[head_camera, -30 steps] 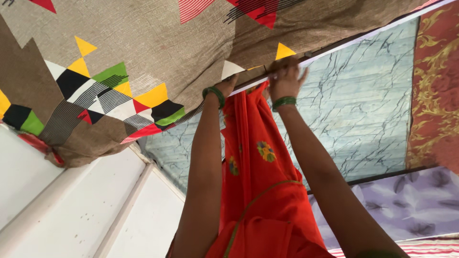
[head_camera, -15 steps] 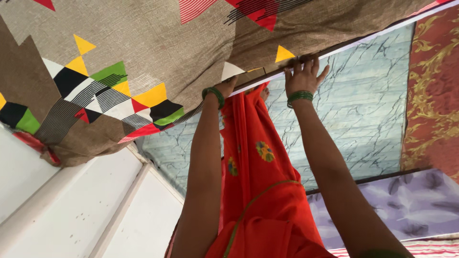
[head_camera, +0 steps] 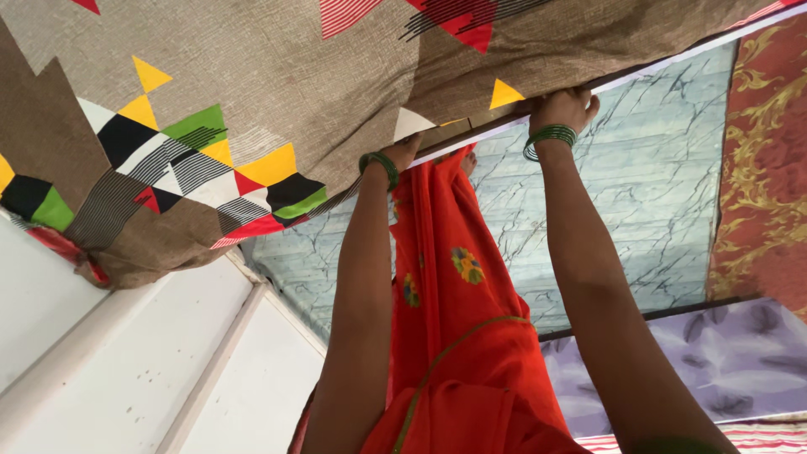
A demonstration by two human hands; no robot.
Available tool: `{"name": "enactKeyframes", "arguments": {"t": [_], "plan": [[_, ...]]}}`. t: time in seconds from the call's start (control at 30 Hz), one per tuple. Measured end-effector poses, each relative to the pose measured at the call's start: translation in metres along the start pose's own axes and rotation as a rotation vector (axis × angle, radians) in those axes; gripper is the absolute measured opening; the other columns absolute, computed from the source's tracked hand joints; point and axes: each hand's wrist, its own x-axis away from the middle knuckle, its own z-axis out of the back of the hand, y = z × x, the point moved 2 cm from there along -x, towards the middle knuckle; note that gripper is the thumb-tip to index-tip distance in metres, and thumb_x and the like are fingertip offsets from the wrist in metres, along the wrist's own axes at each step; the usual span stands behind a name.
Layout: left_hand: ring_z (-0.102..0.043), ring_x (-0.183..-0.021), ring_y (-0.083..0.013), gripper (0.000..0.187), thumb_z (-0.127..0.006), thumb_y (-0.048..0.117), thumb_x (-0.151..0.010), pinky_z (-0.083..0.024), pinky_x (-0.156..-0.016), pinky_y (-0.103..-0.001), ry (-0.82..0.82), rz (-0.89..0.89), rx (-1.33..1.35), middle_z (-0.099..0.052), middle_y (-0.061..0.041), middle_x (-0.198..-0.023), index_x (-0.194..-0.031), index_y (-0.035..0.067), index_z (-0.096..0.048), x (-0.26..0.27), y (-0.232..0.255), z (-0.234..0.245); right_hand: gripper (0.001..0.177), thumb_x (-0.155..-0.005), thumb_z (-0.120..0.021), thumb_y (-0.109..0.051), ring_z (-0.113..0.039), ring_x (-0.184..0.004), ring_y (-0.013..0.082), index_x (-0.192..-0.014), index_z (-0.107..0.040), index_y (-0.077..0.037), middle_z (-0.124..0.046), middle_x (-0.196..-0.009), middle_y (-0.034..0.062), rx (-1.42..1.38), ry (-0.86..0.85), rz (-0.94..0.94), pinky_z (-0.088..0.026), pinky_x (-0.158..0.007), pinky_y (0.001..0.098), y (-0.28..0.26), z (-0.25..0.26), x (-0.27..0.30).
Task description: The person spreads a multi-colored geometric pattern bedsheet over a bed, smoothing it with their hands and tucking the edges under the mattress.
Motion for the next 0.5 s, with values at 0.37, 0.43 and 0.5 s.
{"name": "enactKeyframes", "arguments": {"t": [0.37,0.43,0.5], "plan": [[-0.025,-0.155,-0.0289,0.099,-0.017,0.084,-0.084,-0.024,-0.124,-0.044,0.022,-0.07,0.07,-0.028,-0.007,-0.168,-0.16,0.022,-0.033,0.005,0.003,0.001,0.035,-0.101,-0.064,-0.03,-0.038,-0.144,0.0374,-0.126,-0.077,-0.009,-0.072,-0.128,0.017,0.354,-0.334,-0.101,-0.023,-0.118,0.0571,-0.021,0.005,-0.015],[-0.025,-0.156,-0.0298,0.099,-0.015,0.085,-0.09,-0.022,-0.126,-0.043,0.024,-0.046,0.014,-0.029,-0.011,-0.168,-0.161,0.019,-0.032,0.002,0.001,0.001,0.041,-0.085,-0.069,-0.032,-0.038,-0.129,0.0403,-0.122,-0.071,-0.013,-0.066,-0.124,0.0148,0.198,-0.078,0.008,-0.023,-0.102,0.0653,-0.018,0.004,-0.019],[-0.024,-0.156,-0.0295,0.097,-0.016,0.084,-0.089,-0.023,-0.126,-0.043,0.028,-0.042,0.034,-0.028,-0.01,-0.168,-0.161,0.021,-0.032,-0.002,-0.003,-0.001,0.031,-0.092,-0.066,-0.028,-0.041,-0.13,0.0387,-0.118,-0.073,-0.015,-0.067,-0.126,0.0139,0.157,-0.072,0.086,-0.026,-0.102,0.0657,-0.003,0.002,-0.014]]}}
